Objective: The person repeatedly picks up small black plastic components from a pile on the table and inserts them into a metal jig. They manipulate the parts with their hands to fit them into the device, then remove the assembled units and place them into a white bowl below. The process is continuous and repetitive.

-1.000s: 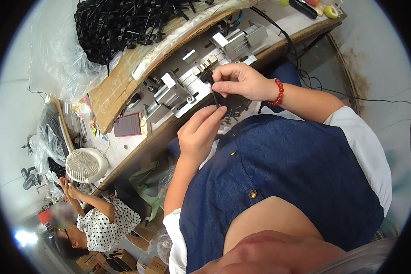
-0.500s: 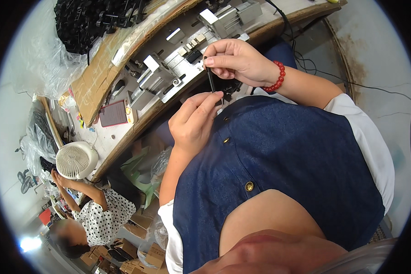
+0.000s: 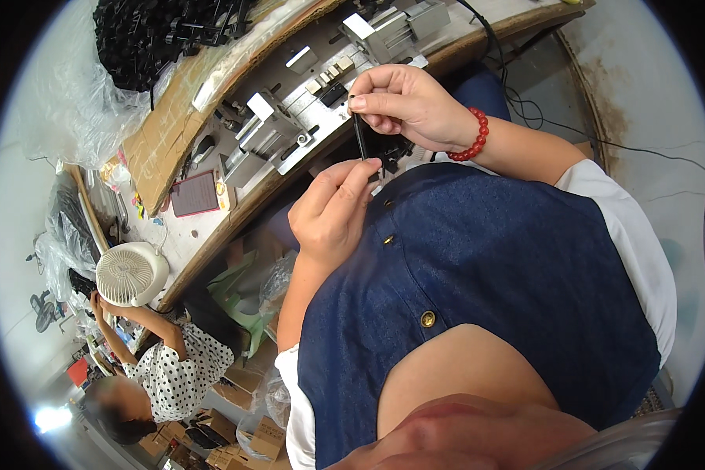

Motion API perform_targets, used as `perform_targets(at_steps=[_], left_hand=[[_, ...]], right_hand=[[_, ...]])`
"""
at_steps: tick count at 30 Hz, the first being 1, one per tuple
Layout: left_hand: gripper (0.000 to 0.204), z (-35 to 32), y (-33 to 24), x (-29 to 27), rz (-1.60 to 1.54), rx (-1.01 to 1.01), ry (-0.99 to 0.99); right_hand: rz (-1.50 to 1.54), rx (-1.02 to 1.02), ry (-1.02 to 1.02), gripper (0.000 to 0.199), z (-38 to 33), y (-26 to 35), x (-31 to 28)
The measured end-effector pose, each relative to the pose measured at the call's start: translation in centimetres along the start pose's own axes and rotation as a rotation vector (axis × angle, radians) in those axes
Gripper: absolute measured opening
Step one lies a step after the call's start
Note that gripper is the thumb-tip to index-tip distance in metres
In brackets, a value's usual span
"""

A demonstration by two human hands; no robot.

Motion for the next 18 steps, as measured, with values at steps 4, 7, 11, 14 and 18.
perform_targets(at_steps=[4,7,11,14,18], left_hand=[[0.039,-0.1,0.0,-0.1,0.002,0.02,-0.01],[0.043,-0.2,-0.1,0.3,-0.045,-0.015,-0.064],[0.048,-0.5,-0.3,0.7,-0.076,-0.002,-0.085],[0.046,-0.6,-0.6,0.9,-0.099,-0.057,-0.055],[0.043,-0.6,-0.8,1.1,-0.111,-0.095,-0.032]], right_hand=[[-0.003,-0.009,0.056,0.01,0.1,0.1,0.0],[-0.01,-0.051,0.148,0.012,0.4,0.3,-0.3],[0.032,-0.008,0.184,0.015,0.2,-0.5,-0.1],[0.072,-0.02,0.25,0.017,0.2,-0.8,-0.5],[0.153,-0.012,0.344,0.02,0.0,-1.0,-1.0]])
Point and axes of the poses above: each hand's wrist, its own z-axis towards the middle knuckle, its own x-axis out of the palm, y = z × x, the point moved 2 cm from there along z, towards the middle knuckle, and after that the axes turned 1 degree about -y, right-handed, at the moved point
